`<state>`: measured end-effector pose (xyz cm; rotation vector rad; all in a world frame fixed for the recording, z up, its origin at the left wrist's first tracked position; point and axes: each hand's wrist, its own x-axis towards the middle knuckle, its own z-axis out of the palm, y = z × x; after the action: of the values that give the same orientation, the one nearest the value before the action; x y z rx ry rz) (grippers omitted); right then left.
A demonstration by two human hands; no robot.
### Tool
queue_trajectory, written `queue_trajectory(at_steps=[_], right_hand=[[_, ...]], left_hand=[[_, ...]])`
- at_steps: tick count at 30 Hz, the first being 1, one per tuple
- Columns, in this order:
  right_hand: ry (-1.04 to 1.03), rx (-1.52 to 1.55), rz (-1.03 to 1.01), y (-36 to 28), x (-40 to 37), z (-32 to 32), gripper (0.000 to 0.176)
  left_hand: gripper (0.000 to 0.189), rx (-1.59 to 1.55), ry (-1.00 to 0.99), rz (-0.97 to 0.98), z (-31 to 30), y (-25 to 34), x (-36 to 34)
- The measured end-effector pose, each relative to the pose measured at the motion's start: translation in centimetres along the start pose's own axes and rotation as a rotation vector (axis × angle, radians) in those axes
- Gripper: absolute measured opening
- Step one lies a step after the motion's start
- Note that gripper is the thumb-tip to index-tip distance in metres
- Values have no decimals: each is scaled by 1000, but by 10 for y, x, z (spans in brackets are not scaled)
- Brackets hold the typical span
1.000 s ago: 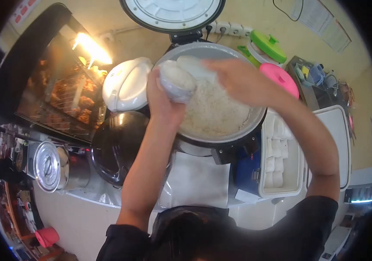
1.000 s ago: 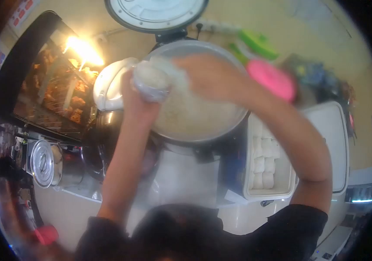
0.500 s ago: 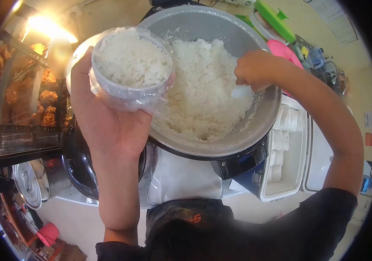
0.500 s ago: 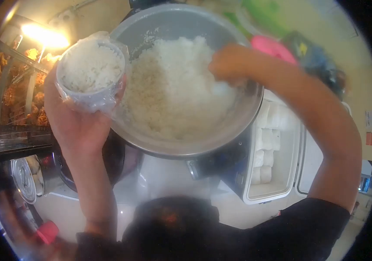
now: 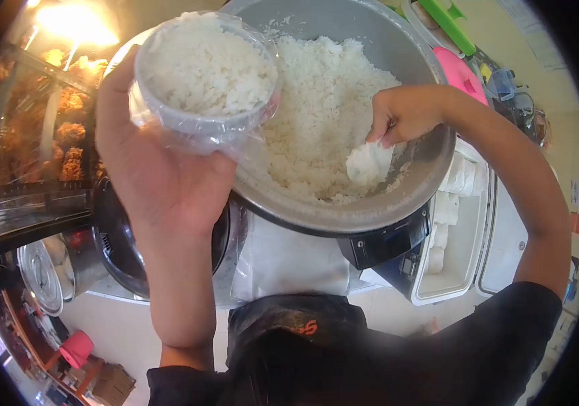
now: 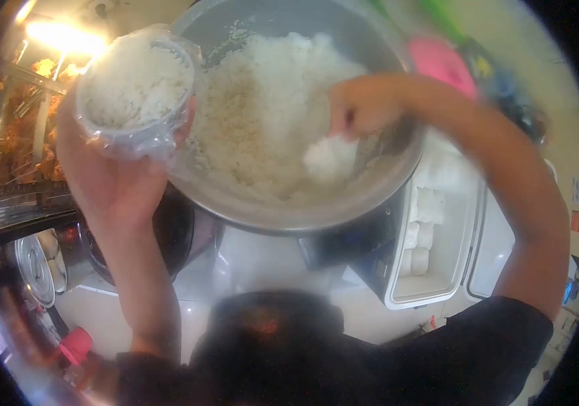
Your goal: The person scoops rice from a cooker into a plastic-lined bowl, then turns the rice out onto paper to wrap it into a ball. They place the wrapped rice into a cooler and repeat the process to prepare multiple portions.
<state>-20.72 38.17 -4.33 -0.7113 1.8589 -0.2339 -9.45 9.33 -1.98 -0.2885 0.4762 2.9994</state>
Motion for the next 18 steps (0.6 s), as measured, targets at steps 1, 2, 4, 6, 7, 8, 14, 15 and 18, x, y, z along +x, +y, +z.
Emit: queue_trajectory(at_steps=[1, 2, 4, 6, 7, 8, 14, 15, 18], right_hand=[[31, 117, 29, 0, -6, -1, 23], [90, 193, -20, -1, -13, -4, 22], [208, 336, -128, -6, -29, -10, 21], [325, 288, -166, -19, -51, -22, 22], [384, 261, -190, -27, -63, -30, 22], [456, 207, -224, -33, -75, -38, 20], [1100, -459, -276, -109, -95, -17, 42], [1037, -530, -174, -128, -82, 7, 50], [968, -400, 84, -167, -50, 75, 68]], left_hand=[[47, 12, 13, 3, 1, -1, 1], [48, 48, 11, 1, 3, -2, 1], [50, 122, 2, 5, 5, -5, 0], [50, 113, -1, -41, 8, -9, 0], [50, 113, -4, -59, 9, -10, 0], [49, 101, -3, -67, 10, -12, 1], [44, -12, -7, -180, 13, -46, 5], [44, -22, -29, -172, 19, -51, 4], [43, 2, -35, -163, 19, -63, 7]])
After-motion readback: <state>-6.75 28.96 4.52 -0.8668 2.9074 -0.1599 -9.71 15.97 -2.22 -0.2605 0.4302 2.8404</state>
